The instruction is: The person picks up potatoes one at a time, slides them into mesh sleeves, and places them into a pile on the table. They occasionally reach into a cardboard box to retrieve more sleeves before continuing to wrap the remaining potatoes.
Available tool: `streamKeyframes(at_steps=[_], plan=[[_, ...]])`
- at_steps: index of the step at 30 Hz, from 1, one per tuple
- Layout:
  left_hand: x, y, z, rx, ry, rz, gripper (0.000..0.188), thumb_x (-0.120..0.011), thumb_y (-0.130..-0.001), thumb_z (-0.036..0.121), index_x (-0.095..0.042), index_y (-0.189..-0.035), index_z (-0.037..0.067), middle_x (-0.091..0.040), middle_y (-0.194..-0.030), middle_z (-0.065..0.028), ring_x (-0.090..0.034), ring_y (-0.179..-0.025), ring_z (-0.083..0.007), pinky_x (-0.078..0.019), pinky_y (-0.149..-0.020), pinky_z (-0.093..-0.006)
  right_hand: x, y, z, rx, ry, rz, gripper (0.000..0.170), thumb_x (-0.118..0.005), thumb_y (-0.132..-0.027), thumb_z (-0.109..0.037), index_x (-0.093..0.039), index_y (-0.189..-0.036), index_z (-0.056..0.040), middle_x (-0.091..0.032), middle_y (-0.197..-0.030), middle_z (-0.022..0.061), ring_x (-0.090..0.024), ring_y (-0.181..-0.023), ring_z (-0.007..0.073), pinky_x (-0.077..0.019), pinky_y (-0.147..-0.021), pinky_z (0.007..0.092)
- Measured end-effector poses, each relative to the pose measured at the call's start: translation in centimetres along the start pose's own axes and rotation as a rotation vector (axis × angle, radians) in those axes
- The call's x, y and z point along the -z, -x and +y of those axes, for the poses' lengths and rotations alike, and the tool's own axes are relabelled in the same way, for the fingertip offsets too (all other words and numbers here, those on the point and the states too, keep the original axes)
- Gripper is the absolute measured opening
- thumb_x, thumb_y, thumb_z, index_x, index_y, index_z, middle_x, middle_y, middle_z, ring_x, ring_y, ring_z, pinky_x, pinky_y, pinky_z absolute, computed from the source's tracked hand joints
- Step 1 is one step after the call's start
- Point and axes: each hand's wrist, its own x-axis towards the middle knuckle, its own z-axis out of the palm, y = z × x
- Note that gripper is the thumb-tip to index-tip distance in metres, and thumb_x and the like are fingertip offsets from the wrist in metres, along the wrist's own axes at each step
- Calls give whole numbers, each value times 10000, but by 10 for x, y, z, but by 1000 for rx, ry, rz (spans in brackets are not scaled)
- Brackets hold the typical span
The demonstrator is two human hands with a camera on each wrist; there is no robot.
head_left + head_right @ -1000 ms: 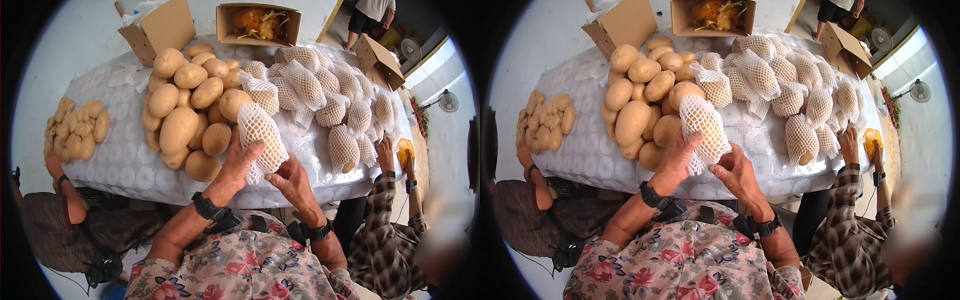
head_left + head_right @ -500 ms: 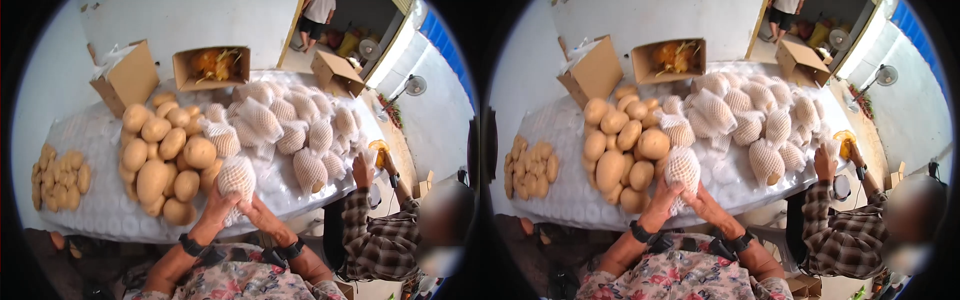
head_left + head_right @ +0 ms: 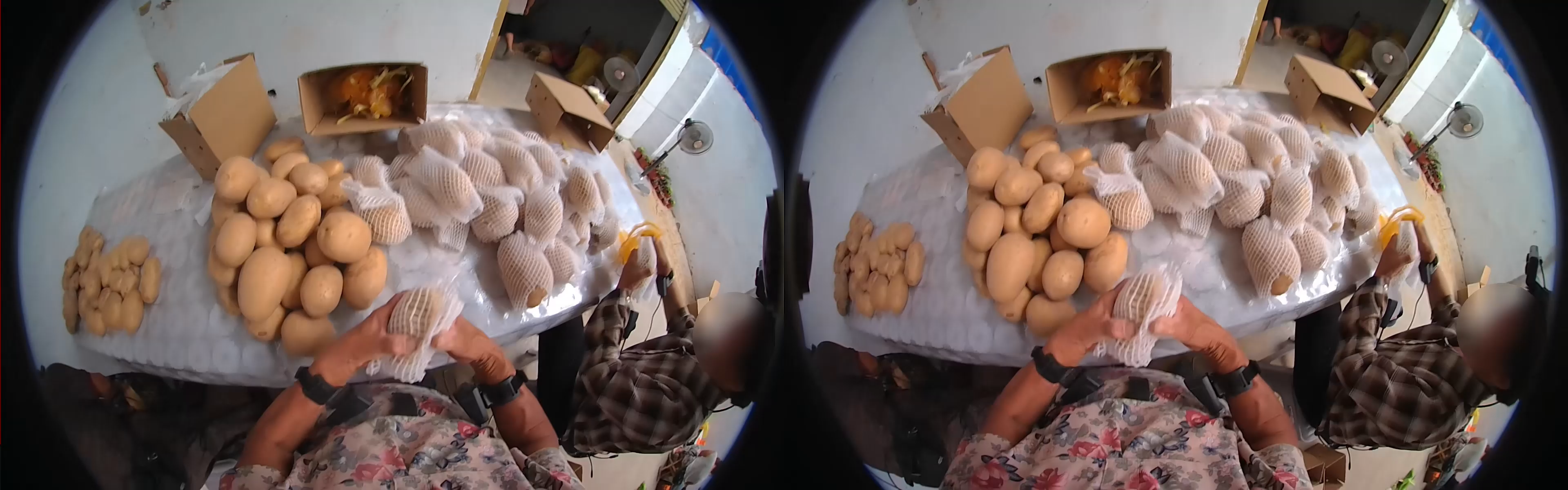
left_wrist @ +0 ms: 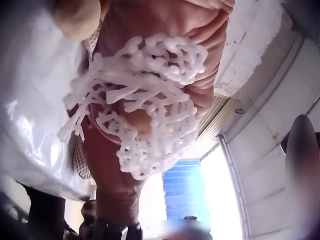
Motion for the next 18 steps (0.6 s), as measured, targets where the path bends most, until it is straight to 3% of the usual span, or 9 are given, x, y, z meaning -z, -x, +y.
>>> streamKeyframes(at_steps=[3,6,10,15,18], plan=[[3,-6,-2,108,83,-7,885,-761,-688,335,-301,-1374,17,-494,-1184,-64,-487,-1092,-163,-406,-944,-292,-5,3,20,52,-136,78,846,-707,-713,-524,-406,-1294,11,-525,-1201,82,-497,-1097,181,-394,-951,326],[4,-13,-12,-32,-15,20,990,-774,-681,390,-217,-1413,25,-436,-1256,-96,-434,-1167,-186,-372,-986,-309,-3,-1,7,59,48,127,818,-704,-711,-515,-423,-1266,15,-538,-1153,92,-508,-1055,175,-406,-920,328],[-4,-12,-7,-69,-125,47,1109,-773,-685,468,-88,-1445,40,-360,-1323,-126,-369,-1233,-215,-341,-1016,-328,-6,-3,-2,53,141,251,792,-705,-710,-491,-431,-1253,16,-549,-1123,104,-520,-1030,173,-417,-899,321],[-4,-13,-14,-100,-146,86,1086,-774,-692,467,-114,-1432,25,-363,-1325,-128,-365,-1238,-217,-336,-1021,-332,-12,-8,11,105,4,404,781,-746,-701,-364,-390,-1271,35,-552,-1124,107,-541,-1008,168,-442,-875,301],[-5,-11,-16,-205,-252,125,1065,-796,-689,393,-125,-1425,15,-354,-1335,-131,-365,-1241,-211,-332,-1027,-338,-19,-12,5,159,156,468,807,-763,-696,-315,-348,-1290,40,-547,-1131,117,-542,-1007,164,-451,-870,297]])
